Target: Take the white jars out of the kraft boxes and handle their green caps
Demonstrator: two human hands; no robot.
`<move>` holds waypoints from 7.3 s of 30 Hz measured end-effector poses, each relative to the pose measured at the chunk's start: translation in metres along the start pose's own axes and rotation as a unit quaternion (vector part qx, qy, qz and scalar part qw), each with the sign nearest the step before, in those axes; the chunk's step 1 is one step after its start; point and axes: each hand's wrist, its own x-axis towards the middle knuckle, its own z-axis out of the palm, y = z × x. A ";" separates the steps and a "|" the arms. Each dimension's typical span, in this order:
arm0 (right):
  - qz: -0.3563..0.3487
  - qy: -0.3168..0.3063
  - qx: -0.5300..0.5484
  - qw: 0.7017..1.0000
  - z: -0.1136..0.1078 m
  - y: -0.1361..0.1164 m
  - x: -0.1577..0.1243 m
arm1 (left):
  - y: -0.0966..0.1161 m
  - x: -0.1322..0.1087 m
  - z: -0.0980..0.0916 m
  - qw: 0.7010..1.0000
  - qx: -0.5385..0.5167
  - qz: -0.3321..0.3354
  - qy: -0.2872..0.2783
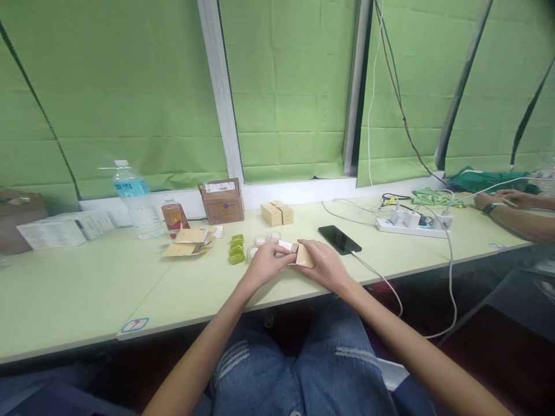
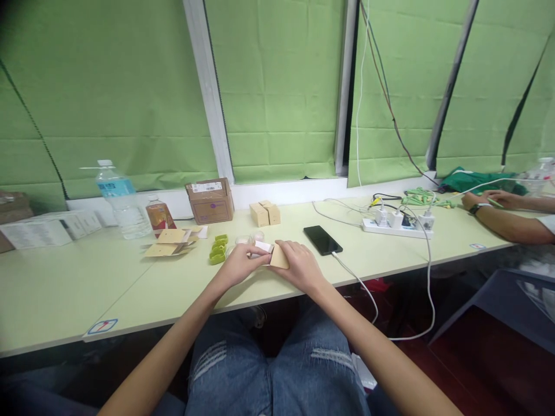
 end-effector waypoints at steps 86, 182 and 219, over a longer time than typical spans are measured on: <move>-0.028 0.148 0.137 0.979 0.025 -0.016 -0.005 | 0.011 -0.009 0.018 0.987 0.019 0.129 0.091; -0.061 0.055 0.159 0.984 0.008 0.001 0.001 | -0.003 -0.002 0.023 0.985 -0.029 0.066 0.154; -0.090 0.024 0.092 0.991 -0.031 -0.011 0.016 | 0.014 -0.002 0.023 0.881 -0.464 -0.086 -0.037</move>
